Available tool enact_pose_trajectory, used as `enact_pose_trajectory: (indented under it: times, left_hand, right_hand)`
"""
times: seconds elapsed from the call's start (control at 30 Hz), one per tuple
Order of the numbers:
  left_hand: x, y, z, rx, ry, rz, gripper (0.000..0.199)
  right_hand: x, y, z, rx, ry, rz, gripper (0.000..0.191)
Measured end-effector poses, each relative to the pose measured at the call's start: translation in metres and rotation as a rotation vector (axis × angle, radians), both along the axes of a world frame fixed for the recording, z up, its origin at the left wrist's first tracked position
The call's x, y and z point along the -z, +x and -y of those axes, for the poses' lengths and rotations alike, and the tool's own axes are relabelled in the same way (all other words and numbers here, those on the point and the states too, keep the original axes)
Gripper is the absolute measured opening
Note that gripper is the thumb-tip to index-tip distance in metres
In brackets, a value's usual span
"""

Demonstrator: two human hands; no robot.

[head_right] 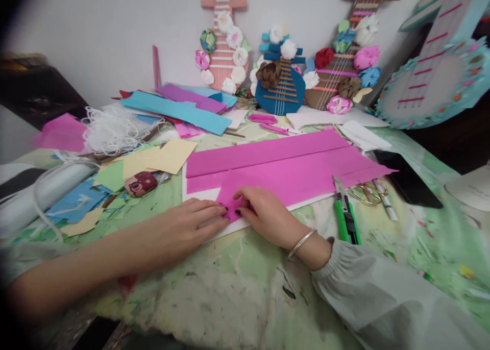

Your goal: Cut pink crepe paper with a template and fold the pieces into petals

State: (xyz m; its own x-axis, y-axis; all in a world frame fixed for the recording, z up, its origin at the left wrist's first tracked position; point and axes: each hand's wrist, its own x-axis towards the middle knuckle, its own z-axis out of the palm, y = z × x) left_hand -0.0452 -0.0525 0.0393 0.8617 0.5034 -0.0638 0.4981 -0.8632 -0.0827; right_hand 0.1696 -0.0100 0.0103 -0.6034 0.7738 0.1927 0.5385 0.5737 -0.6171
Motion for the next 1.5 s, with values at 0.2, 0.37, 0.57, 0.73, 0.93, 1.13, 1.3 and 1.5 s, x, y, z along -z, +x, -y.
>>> enact_pose_trajectory:
  times: [0.2, 0.37, 0.57, 0.73, 0.93, 1.13, 1.3, 1.5]
  left_hand:
    - [0.0008, -0.0014, -0.0023, 0.02, 0.0, 0.064, 0.03]
    - [0.0005, -0.0022, -0.0044, 0.033, -0.019, 0.1, 0.029]
    - [0.0013, -0.0031, -0.005, 0.034, -0.011, 0.121, 0.028]
    - [0.0042, -0.0041, -0.0055, 0.029, -0.005, 0.136, 0.03]
    - [0.0037, -0.0044, -0.0062, 0.03, -0.008, 0.137, 0.03]
    - [0.001, -0.003, -0.0063, 0.008, -0.014, 0.06, 0.032]
    - [0.0016, -0.0025, -0.0069, 0.01, -0.007, 0.058, 0.033]
    - [0.0025, -0.0032, -0.0069, 0.019, -0.002, 0.069, 0.032]
  right_hand:
    - [0.0005, 0.001, 0.0011, 0.01, 0.005, -0.015, 0.018]
    - [0.0023, 0.0018, 0.0016, 0.03, 0.023, -0.007, 0.016]
    - [0.0033, 0.0012, 0.0016, 0.049, 0.022, 0.01, 0.015]
    - [0.002, 0.0022, 0.0028, 0.05, 0.091, -0.01, 0.013]
    - [0.0003, 0.0003, 0.0019, 0.074, 0.07, 0.019, 0.014]
    - [-0.001, -0.0028, 0.0005, 0.09, 0.051, 0.089, 0.016]
    - [-0.0021, -0.0019, 0.0017, 0.059, 0.09, 0.1, 0.018]
    - [-0.0031, -0.0025, 0.0029, 0.11, 0.057, 0.109, 0.017]
